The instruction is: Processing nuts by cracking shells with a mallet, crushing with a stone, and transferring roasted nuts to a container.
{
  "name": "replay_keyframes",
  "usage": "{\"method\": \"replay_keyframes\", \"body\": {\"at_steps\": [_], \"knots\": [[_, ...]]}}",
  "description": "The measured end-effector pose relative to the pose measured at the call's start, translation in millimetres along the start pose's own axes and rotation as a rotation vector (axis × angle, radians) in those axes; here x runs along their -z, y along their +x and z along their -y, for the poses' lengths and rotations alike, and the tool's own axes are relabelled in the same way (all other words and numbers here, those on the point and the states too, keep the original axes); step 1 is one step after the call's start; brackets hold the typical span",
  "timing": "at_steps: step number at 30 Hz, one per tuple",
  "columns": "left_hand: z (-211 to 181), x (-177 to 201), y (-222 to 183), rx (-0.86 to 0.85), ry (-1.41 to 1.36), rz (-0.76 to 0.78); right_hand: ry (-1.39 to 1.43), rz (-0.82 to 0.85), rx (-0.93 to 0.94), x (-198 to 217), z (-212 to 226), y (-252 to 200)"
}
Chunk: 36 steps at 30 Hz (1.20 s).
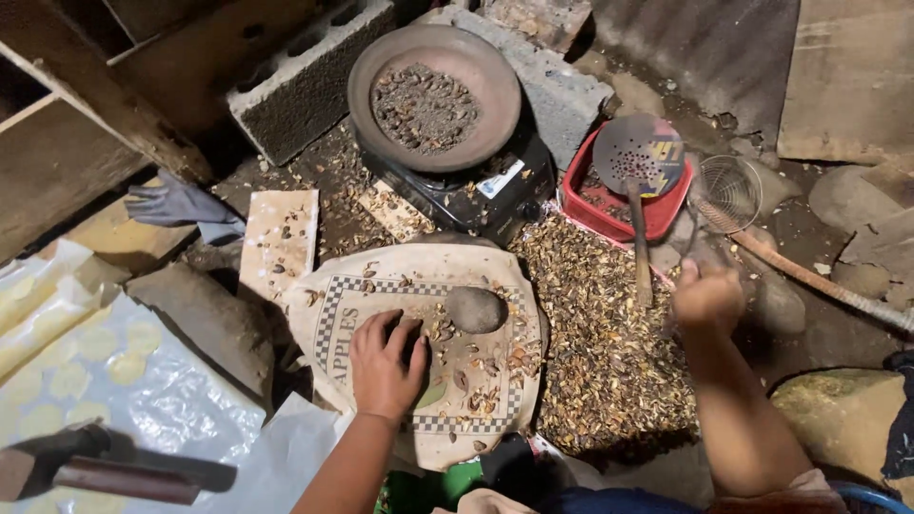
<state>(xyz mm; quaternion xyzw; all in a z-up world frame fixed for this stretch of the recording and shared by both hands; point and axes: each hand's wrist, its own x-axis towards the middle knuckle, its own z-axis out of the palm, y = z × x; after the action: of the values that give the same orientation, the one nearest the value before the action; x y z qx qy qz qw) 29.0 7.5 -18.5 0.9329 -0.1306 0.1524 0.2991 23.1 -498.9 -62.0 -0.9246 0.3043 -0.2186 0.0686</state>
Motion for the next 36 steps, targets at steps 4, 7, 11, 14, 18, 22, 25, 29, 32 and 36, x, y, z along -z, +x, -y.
{"method": "replay_keyframes", "body": {"at_steps": [4,7,11,14,18,22,25,29,32,36], "knots": [[-1,0,1,-0.008,0.020,-0.014,0.840,0.682,-0.682,71,112,17],[0,2,0,-0.010,0.005,-0.028,1.051,0.710,-0.541,28,88,28],[-1,4,1,-0.012,-0.001,-0.050,0.488,0.372,-0.064,96,202,21],[1,1,0,-0.007,0.016,-0.032,0.528,0.535,0.044,100,257,41],[2,4,2,0.003,-0.018,-0.028,0.068,0.328,0.408,55,292,63],[4,2,3,0.014,-0.022,-0.002,0.281,0.670,0.007,62,326,73],[2,4,4,0.024,-0.032,-0.005,0.680,0.607,0.064,-26,285,75],[0,6,4,0.045,-0.064,-0.006,0.424,0.556,0.143,46,302,63],[1,5,5,0.036,-0.038,-0.004,0.366,0.560,0.185,69,313,71],[1,5,4,0.031,-0.037,-0.014,0.163,0.755,0.081,96,332,92]]}}
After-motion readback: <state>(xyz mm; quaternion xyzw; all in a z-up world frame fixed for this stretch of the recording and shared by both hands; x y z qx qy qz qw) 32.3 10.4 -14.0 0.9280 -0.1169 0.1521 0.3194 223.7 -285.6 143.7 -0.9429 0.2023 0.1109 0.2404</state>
